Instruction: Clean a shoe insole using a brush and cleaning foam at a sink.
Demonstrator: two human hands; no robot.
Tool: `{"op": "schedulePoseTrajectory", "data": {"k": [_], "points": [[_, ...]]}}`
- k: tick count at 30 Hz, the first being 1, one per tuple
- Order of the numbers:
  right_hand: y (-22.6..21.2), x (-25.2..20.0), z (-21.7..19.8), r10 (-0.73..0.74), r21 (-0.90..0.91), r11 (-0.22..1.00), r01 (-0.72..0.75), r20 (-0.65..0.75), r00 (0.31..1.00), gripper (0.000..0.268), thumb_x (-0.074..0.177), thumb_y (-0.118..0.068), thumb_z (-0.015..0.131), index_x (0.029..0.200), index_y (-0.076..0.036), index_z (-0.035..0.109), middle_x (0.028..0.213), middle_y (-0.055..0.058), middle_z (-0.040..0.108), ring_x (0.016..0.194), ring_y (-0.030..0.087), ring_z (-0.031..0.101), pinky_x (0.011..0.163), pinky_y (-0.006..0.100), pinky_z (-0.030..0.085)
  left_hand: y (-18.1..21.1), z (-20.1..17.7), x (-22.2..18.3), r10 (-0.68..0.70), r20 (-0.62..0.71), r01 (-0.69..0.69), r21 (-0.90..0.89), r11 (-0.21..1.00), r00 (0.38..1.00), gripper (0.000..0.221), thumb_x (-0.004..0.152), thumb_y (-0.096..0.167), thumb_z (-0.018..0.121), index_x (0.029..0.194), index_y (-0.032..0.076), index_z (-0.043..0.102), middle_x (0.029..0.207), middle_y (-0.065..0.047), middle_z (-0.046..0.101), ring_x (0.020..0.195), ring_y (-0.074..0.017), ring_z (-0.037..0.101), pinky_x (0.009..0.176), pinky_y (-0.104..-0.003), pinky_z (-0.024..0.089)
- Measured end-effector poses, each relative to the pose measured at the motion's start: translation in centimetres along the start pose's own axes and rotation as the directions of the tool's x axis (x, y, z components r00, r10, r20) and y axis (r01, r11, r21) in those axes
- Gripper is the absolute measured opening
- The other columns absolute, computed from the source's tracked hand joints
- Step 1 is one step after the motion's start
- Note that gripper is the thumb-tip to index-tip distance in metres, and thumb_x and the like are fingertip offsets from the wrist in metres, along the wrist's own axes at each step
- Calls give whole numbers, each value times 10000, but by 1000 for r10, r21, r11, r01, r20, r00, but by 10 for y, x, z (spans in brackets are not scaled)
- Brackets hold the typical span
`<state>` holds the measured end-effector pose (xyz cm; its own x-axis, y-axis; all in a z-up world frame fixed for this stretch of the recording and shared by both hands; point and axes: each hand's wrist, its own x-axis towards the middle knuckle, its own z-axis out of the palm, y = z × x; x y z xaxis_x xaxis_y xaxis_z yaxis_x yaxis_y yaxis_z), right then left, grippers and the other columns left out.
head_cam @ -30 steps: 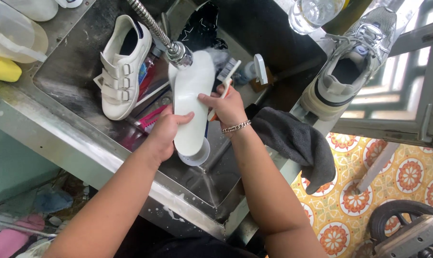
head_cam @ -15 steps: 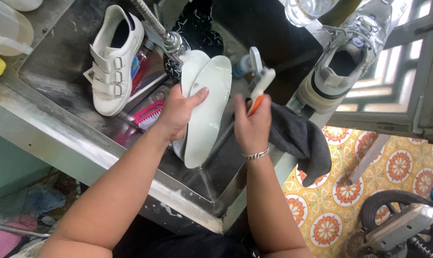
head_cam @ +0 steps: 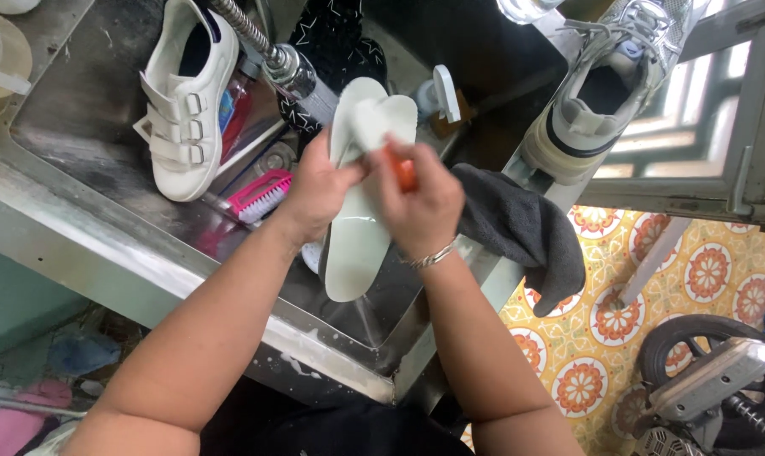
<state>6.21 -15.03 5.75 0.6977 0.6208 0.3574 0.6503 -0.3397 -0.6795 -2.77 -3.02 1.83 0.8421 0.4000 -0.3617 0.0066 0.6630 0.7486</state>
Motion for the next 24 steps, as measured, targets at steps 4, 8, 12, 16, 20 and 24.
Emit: {"op": "schedulePoseTrajectory", "data": {"k": [4, 8, 12, 16, 20, 24], "points": [[1, 13, -1, 105, -60, 991, -116, -165, 981, 162, 991, -182, 787, 1049, -61, 697, 940, 97, 783, 746, 169, 762, 650, 278, 580, 10, 7, 3, 3, 4, -3, -52, 999, 1000, 407, 979, -18, 575, 1380, -6, 509, 1224, -118, 675, 1081, -207, 685, 925, -355, 592], [-2, 7, -4, 51, 212, 976, -54, 20, 998, 126, 1002, -169, 743, 1018, -67, 670, 901, 52, 785, 748, 138, 781, 669, 254, 599, -5, 2, 1, 50, 36, -46, -103, 994, 998, 414, 979, -30, 573, 1387, -6, 509, 1256, -97, 660, 1124, -186, 672, 968, -341, 579], [9, 14, -5, 52, 37, 998, -50, -50, 997, 153, 951, -145, 804, 1038, -60, 712, 953, 92, 789, 719, 134, 755, 628, 250, 579, 3, 4, -3, 19, 42, -19, -4, 1000, 999, 413, 984, -36, 587, 1390, 14, 531, 1244, -94, 663, 1095, -176, 666, 946, -329, 572], [1, 12, -10, -146, 81, 988, 135, 149, 978, 164, 881, -125, 843, 968, -65, 717, 795, 97, 712, 664, 162, 697, 609, 288, 538, 2, 3, 1, -10, 59, 7, 62, 998, 998, 414, 981, -30, 584, 1386, 30, 530, 1258, -79, 662, 1116, -153, 664, 958, -311, 570], [12, 18, -6, 23, 137, 990, -27, 30, 999, 161, 922, -121, 828, 1028, -50, 730, 816, 69, 732, 674, 138, 717, 619, 273, 560, -1, -3, -2, -30, 56, 26, 70, 997, 998, 443, 961, -39, 585, 1391, 35, 512, 1261, -80, 663, 1114, -150, 667, 959, -306, 569], [4, 19, -8, -64, 143, 988, 54, 66, 996, 159, 927, -135, 824, 1024, -56, 725, 832, 88, 745, 712, 153, 734, 630, 277, 567, -1, -3, 4, 39, 74, -49, 139, 989, 996, 462, 927, -86, 528, 1381, -3, 553, 1263, -109, 678, 1115, -167, 679, 954, -322, 579]]}}
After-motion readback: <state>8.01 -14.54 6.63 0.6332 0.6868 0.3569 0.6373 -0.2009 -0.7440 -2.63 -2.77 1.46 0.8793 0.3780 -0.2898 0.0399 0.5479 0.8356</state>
